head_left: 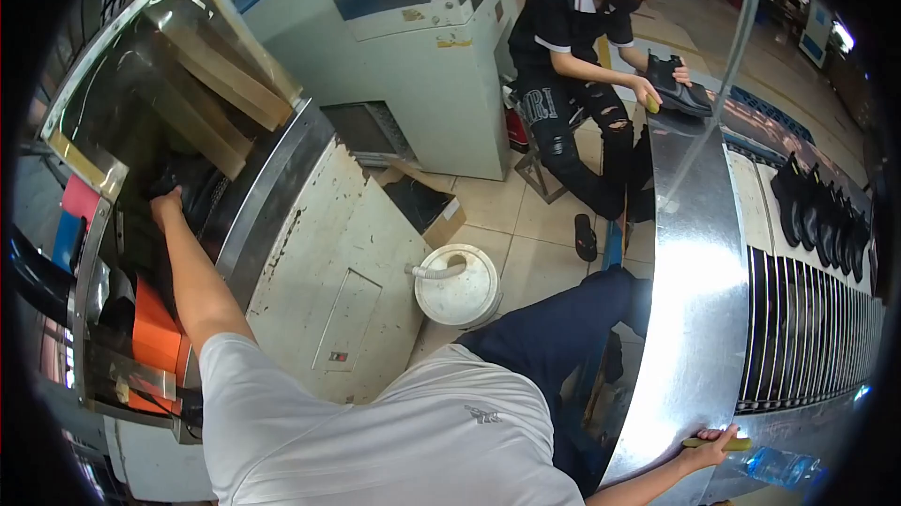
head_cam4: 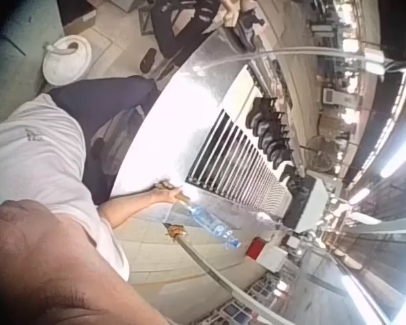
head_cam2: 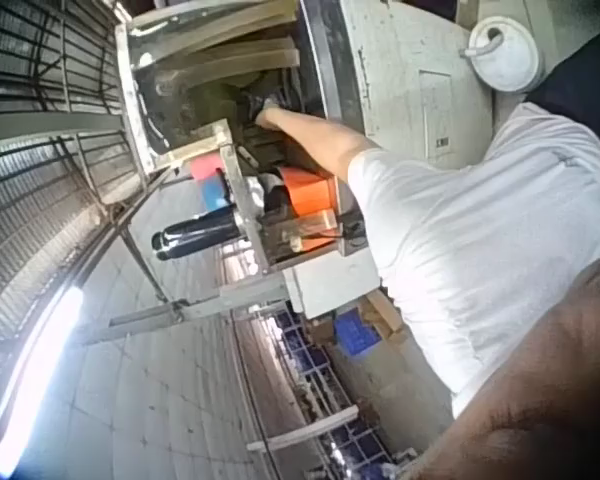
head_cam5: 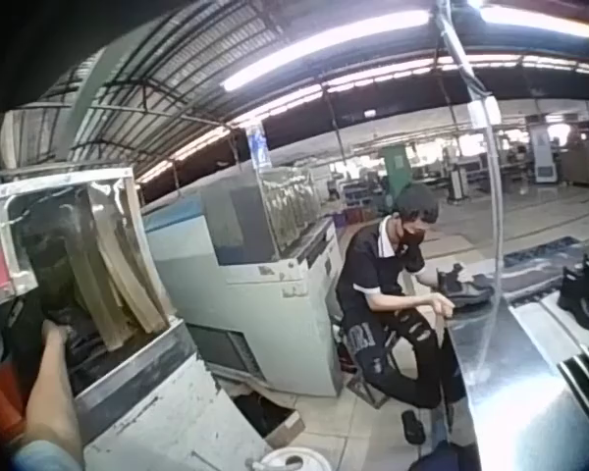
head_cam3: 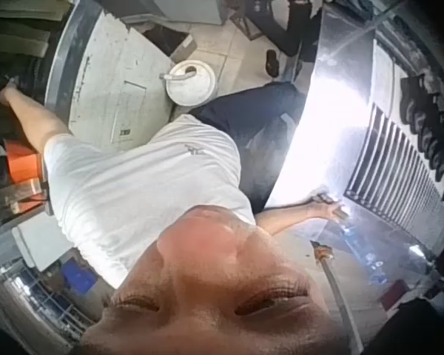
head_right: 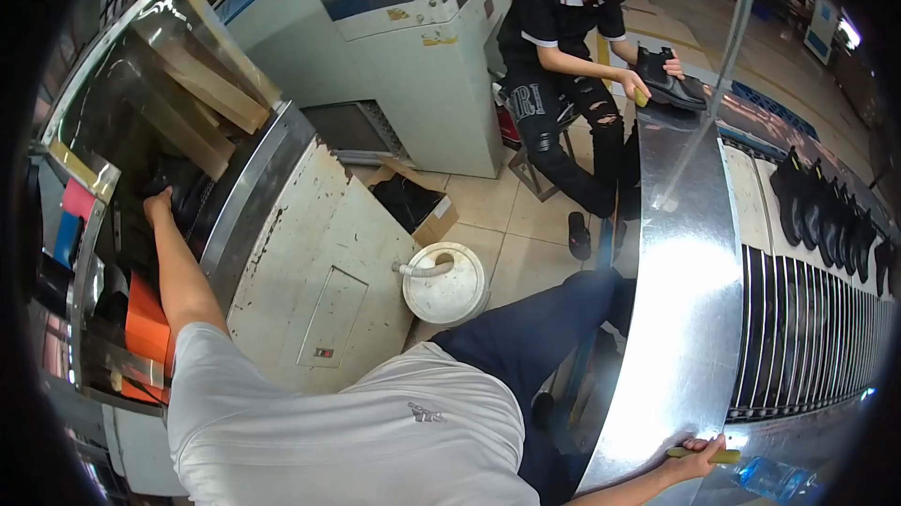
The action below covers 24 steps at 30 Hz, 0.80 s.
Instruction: Cleaning and polishing black boots at a factory workstation.
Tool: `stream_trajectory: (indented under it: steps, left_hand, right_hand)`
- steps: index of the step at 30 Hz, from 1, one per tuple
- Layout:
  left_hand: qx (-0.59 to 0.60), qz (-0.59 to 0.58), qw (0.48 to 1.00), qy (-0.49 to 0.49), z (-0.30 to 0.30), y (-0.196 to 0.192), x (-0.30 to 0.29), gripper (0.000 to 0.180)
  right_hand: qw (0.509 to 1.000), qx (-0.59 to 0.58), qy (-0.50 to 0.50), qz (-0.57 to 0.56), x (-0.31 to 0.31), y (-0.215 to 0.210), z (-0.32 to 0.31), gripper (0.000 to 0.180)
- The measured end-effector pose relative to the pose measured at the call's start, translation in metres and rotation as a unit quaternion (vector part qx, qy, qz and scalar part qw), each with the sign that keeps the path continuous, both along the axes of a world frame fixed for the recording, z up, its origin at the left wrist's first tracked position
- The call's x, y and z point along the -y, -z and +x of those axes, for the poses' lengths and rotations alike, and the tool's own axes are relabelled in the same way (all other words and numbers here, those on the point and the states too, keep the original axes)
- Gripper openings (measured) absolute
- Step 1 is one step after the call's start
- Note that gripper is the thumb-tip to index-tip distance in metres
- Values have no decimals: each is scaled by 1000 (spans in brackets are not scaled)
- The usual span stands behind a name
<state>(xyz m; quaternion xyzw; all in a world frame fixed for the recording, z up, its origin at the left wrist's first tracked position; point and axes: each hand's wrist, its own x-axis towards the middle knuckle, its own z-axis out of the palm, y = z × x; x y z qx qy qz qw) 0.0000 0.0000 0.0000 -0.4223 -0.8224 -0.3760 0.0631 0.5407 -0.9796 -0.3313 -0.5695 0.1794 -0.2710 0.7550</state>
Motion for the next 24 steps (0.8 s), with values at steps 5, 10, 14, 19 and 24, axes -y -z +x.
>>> stream_trajectory:
  steps: [5,10,14,19,24]
  left_hand:
    - [62,498,831,241,203,11,99,60]
    - [205,491,729,430,354,46,139,37]
    - [21,316,696,644,594,212,266,44]
    - [-62,83,189,976,708,318,607,48]
    - [-137,69,156,976,645,344,763,44]
  right_hand:
    - [994,-31,109,3,14,-6,-12,25]
    - [997,-52,52,40,-43,8,7,23]
    - [998,-49,17,37,-40,-10,3,28]
    - [996,-28,19,78,-28,-17,-1,29]
    - [995,26,3,96,-23,-7,-11,46]
